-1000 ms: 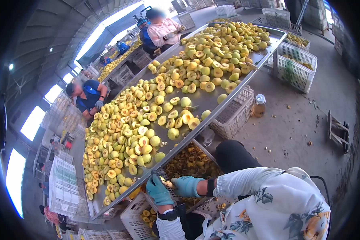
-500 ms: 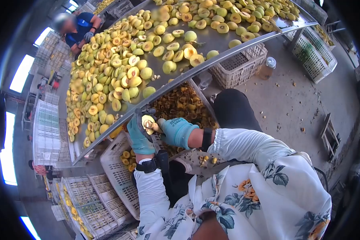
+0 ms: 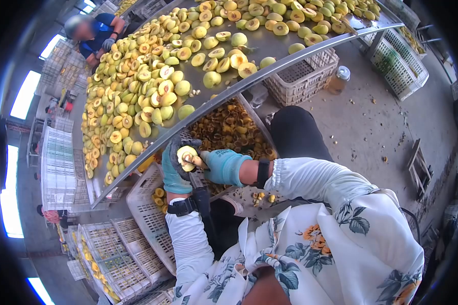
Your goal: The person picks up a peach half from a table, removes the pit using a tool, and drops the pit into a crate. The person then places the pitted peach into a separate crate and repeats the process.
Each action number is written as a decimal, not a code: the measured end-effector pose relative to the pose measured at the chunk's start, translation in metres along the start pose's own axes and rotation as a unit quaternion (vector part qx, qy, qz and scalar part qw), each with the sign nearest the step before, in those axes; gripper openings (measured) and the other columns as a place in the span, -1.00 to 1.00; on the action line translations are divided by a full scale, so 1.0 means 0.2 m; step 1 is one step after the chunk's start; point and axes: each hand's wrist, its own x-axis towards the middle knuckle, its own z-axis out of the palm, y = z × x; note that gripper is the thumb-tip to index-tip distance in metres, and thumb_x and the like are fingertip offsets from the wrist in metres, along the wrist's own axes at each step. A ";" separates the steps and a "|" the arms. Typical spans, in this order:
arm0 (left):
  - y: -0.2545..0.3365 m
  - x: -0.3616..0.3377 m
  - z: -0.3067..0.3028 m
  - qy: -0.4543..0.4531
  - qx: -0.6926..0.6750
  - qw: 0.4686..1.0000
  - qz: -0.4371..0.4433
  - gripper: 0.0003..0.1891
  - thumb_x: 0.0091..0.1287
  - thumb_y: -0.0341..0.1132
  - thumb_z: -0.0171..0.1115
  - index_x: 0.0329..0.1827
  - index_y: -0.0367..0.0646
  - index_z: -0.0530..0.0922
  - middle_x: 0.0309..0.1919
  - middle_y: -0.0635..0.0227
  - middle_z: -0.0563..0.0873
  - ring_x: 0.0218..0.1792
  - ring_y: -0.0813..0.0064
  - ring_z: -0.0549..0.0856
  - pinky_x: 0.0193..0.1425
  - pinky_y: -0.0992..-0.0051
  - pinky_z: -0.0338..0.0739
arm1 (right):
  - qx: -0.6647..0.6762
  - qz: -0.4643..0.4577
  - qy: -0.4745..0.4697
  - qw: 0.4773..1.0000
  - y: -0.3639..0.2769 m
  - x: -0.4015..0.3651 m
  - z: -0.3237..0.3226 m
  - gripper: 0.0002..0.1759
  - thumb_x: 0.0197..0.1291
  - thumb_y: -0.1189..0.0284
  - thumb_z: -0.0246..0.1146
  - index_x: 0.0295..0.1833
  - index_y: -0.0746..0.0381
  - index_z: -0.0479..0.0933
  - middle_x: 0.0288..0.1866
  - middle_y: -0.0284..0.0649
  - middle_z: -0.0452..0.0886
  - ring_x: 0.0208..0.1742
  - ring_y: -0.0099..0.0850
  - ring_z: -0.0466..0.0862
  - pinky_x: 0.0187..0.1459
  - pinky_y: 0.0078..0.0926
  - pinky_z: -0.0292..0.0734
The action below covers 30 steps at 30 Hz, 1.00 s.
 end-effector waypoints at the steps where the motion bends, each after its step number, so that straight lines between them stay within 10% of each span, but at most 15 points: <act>1: 0.00 0.00 0.00 0.007 0.013 0.999 0.028 -0.80 0.32 -0.35 0.16 -0.09 -0.26 0.56 -0.32 0.25 0.74 -0.29 0.42 0.72 -0.13 0.47 0.61 | 0.032 0.001 -0.009 0.999 0.02 0.01 0.02 -0.64 0.12 0.33 0.24 -0.02 0.28 0.42 -0.27 0.07 0.62 -0.18 0.04 0.64 -0.15 -0.13 0.52; 6: -0.18 0.01 -0.02 0.080 0.079 0.990 0.082 -0.68 0.46 -0.16 0.01 -0.14 -0.27 0.57 -0.32 0.24 0.73 -0.32 0.41 0.71 -0.14 0.44 0.62 | 0.221 0.064 -0.110 0.967 -0.04 0.03 -0.08 -0.60 0.07 0.31 0.25 -0.03 0.33 0.51 -0.22 0.05 0.64 -0.17 -0.06 0.66 -0.13 -0.25 0.53; 9: 0.00 0.01 0.05 0.175 -0.173 0.969 -0.031 -0.62 0.49 -0.10 -0.05 -0.09 -0.28 0.57 -0.31 0.23 0.71 -0.34 0.40 0.69 -0.14 0.43 0.62 | 0.198 0.052 -0.084 0.975 -0.02 0.05 -0.08 -0.56 0.04 0.30 0.28 0.00 0.34 0.51 -0.28 -0.02 0.65 -0.23 -0.20 0.67 -0.18 -0.32 0.54; 12: -0.12 0.02 0.07 0.188 -0.088 0.978 -0.012 -0.66 0.49 -0.17 -0.04 -0.02 -0.30 0.54 -0.25 0.23 0.71 -0.31 0.41 0.69 -0.13 0.45 0.62 | 0.183 -0.006 -0.015 0.983 0.07 0.10 0.03 -0.58 0.04 0.32 0.28 -0.01 0.33 0.51 -0.41 -0.13 0.63 -0.42 -0.33 0.65 -0.38 -0.39 0.53; 19: 0.04 -0.01 0.12 0.189 -0.165 0.967 -0.027 -0.71 0.50 -0.29 -0.06 -0.01 -0.33 0.54 -0.22 0.26 0.69 -0.27 0.49 0.68 -0.16 0.50 0.61 | 0.446 0.115 -0.136 0.877 0.06 0.09 -0.04 -0.67 0.01 0.36 0.28 -0.09 0.26 0.52 -0.60 -0.30 0.50 -0.70 -0.46 0.50 -0.67 -0.49 0.39; 24: -0.19 0.05 0.10 0.183 -0.297 0.921 -0.171 -0.66 0.48 -0.17 0.01 -0.25 -0.28 0.60 -0.38 0.30 0.70 -0.42 0.51 0.67 -0.32 0.52 0.59 | 0.066 -0.062 0.009 0.996 0.24 0.18 0.16 -0.62 0.04 0.31 0.28 -0.04 0.28 0.51 -0.55 -0.26 0.52 -0.66 -0.43 0.53 -0.63 -0.44 0.42; 30: -0.22 0.07 0.12 0.202 -0.288 0.924 -0.149 -0.64 0.47 -0.09 0.02 -0.27 -0.22 0.58 -0.42 0.32 0.68 -0.47 0.49 0.67 -0.41 0.52 0.57 | 0.544 0.145 -0.311 0.766 0.18 0.09 0.00 -0.68 0.05 0.32 0.29 -0.11 0.24 0.50 -0.55 -0.29 0.51 -0.71 -0.48 0.48 -0.73 -0.53 0.33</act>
